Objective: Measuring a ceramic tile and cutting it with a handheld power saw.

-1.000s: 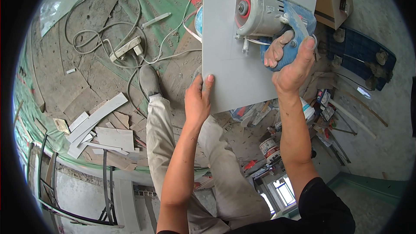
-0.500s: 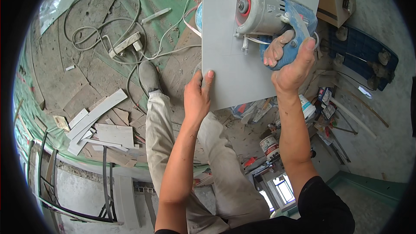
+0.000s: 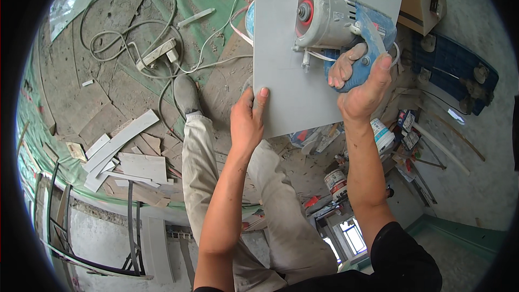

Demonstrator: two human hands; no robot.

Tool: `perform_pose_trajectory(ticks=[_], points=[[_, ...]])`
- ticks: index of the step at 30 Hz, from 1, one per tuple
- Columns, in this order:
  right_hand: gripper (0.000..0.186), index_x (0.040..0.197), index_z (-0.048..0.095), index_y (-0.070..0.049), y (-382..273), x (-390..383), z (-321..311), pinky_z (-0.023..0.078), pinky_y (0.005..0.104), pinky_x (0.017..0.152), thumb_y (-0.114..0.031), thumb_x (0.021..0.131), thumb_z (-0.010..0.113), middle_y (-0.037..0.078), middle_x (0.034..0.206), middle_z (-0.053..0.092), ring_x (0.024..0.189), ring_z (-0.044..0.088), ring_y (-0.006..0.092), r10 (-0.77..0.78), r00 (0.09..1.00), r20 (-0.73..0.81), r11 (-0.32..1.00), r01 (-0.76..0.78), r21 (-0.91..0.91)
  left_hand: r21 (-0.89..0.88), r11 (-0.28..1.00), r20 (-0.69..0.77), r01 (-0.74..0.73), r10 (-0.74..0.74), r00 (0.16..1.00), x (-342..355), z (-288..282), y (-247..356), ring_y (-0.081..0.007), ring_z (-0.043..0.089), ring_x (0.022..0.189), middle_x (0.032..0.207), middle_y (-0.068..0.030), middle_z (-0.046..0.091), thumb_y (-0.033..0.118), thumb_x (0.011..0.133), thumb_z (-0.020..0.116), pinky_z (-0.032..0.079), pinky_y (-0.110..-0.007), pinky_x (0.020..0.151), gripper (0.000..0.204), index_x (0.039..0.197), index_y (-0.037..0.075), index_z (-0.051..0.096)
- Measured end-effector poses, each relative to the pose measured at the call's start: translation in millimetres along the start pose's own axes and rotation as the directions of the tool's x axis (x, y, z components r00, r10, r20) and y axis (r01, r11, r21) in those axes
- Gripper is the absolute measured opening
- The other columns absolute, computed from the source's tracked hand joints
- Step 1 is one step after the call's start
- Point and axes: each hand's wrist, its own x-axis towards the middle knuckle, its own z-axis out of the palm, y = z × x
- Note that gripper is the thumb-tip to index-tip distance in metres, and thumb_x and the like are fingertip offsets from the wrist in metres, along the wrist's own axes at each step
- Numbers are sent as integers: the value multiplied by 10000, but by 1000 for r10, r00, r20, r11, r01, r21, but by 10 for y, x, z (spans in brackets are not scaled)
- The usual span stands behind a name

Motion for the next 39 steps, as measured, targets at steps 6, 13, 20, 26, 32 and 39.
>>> perform_pose_trajectory(ticks=[6, 13, 20, 26, 32, 39], points=[[673, 997, 570, -22, 30, -47, -38, 468, 330, 519, -679, 1106, 471, 72, 666, 528, 524, 506, 165, -3, 1000, 21, 996, 1, 89, 29, 1000, 1, 4, -4, 1000, 31, 10, -84, -227, 391, 627, 654, -191, 496, 555, 1129, 587, 445, -421, 622, 615, 940, -31, 577], [684, 1014, 573, -23, 52, -136, -95, 462, 331, 518, -695, 1097, 472, 73, 679, 533, 533, 505, 166, 4, 1000, 29, 996, -6, 84, -16, 1000, 5, 12, -12, 1000, 11, 7, -47, -238, 398, 633, 671, -189, 509, 552, 1128, 592, 446, -425, 629, 610, 936, -28, 581], [764, 980, 578, -81, 19, -200, -65, 431, 322, 522, -831, 1036, 444, 23, 660, 478, 528, 446, 152, 41, 999, 0, 999, -41, 5, -8, 1000, 17, 24, -23, 1000, 3, -16, 10, -249, 411, 642, 685, -186, 511, 538, 1128, 599, 458, -428, 647, 594, 953, -30, 595], [770, 985, 575, -84, 34, -219, -79, 436, 324, 530, -843, 1026, 452, 24, 672, 485, 535, 453, 151, 63, 998, -9, 998, -63, 16, -49, 999, 4, 6, -6, 1000, 46, 29, -60, -252, 411, 653, 697, -189, 511, 524, 1128, 606, 458, -427, 650, 589, 944, -34, 587], [766, 980, 572, -88, 34, -308, -102, 440, 330, 537, -845, 1022, 456, 21, 673, 479, 537, 453, 155, 79, 997, 0, 997, -79, 10, -78, 997, -12, 6, -7, 1000, -2, 25, -38, -241, 369, 660, 676, -173, 470, 522, 1127, 611, 439, -429, 634, 598, 903, -28, 541], [777, 976, 562, -100, 73, -343, -127, 439, 328, 537, -869, 1008, 450, 14, 673, 477, 538, 452, 151, 96, 995, 4, 995, -96, 17, 7, 1000, -8, 1, -1, 1000, 24, 10, -53, -237, 406, 632, 661, -182, 502, 545, 1126, 600, 454, -426, 642, 610, 914, -26, 568]])
